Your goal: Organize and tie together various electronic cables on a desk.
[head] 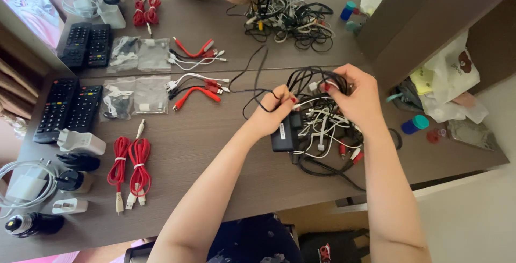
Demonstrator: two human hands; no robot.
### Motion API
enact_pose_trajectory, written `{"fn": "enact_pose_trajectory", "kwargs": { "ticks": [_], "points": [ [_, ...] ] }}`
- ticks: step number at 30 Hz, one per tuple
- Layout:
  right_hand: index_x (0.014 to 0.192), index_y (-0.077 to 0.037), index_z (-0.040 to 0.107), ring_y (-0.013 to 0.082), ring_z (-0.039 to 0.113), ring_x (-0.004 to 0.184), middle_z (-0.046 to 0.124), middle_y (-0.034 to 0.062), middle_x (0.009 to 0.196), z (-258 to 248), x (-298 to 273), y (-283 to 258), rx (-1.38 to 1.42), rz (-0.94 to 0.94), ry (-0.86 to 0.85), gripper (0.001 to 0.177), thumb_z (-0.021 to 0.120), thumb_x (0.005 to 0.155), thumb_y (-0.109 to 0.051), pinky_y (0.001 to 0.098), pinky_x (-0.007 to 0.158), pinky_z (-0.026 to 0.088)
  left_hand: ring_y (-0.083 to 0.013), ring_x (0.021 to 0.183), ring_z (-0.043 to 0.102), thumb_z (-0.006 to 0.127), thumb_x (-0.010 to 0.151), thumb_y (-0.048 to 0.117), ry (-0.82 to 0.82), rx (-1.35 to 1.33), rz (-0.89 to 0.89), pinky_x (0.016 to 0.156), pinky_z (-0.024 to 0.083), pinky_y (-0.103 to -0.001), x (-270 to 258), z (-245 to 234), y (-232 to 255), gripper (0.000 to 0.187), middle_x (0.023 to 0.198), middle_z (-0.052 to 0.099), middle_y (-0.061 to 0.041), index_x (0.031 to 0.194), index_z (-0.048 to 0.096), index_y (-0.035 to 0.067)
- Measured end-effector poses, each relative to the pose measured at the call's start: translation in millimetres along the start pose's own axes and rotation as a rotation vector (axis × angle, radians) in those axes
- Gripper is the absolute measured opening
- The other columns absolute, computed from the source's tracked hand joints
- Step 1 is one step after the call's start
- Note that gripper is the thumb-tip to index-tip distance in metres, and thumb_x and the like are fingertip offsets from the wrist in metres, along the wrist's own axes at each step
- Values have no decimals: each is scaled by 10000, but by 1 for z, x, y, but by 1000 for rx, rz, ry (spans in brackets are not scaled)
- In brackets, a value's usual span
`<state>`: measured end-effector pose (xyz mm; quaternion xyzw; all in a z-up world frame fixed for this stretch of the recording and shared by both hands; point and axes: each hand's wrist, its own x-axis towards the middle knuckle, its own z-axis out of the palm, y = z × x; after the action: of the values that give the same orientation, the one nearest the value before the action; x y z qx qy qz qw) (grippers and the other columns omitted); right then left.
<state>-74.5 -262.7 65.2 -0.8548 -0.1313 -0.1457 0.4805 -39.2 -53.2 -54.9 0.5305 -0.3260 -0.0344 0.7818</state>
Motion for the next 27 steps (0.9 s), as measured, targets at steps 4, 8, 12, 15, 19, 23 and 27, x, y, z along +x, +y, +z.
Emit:
{"fn": "enact_pose_trajectory", "kwargs": {
  "ticks": [4, 8, 12, 15, 19, 23, 27],
  "points": [
    [1050, 2, 672, 141, 656, 773, 720, 71, 850, 3, -1, -10, -302, -36, 96, 181, 735, 912, 100, 244, 678, 497, -49, 726, 343, 558, 1042, 56, 30, 92, -84, 634, 332, -246, -3, -5, -8, 266, 785, 391, 48, 858, 374, 110],
    [1051, -17, 599, 151, 710, 906, 715, 58, 955, 8, 2, 15, 15, -214, 301, 246, 621, 933, 199, 272, 768, 578, -50, 736, 339, 585, 1004, 64, -43, 115, -65, 634, 344, -248, -4, 1, 5, 267, 796, 395, 67, 852, 371, 113],
    [1022, -34, 541, 178, 750, 1023, 727, 81, 1054, 3, 3, 28, 402, -232, 380, 294, 497, 898, 229, 295, 857, 646, -59, 702, 375, 614, 973, 79, -95, 267, -109, 604, 368, -254, -8, 1, 3, 284, 744, 402, 54, 811, 382, 102],
    [1054, -8, 575, 203, 747, 1039, 721, 108, 1044, -6, 5, 22, 252, -154, 207, 247, 637, 892, 168, 284, 856, 627, -77, 706, 354, 592, 1012, 75, -37, 285, -146, 611, 360, -263, -9, -4, -7, 274, 754, 425, 6, 820, 398, 90],
    [1105, -1, 624, 196, 726, 965, 718, 116, 991, -7, 3, -1, 178, 108, 74, 302, 775, 861, 96, 292, 802, 594, -21, 965, 539, 541, 1042, 62, -55, 51, 5, 693, 412, -243, -2, 4, 18, 323, 1103, 745, -72, 814, 314, 88],
    [1042, 30, 721, 161, 720, 913, 694, 85, 1033, -5, 6, 22, 129, 130, -41, 196, 763, 854, 65, 295, 785, 585, -66, 792, 459, 507, 1059, 77, 15, 61, -52, 672, 417, -246, 4, 14, 27, 293, 1197, 752, -159, 838, 315, 82],
    [1026, 49, 755, 137, 710, 906, 700, 72, 1049, -7, 7, 25, 10, 115, -126, 155, 708, 878, 62, 277, 779, 572, -131, 1138, 688, 448, 1104, 164, -5, -175, 40, 1007, 526, -232, 8, 12, 19, 229, 1178, 749, -147, 902, 387, 73]
  ]
}}
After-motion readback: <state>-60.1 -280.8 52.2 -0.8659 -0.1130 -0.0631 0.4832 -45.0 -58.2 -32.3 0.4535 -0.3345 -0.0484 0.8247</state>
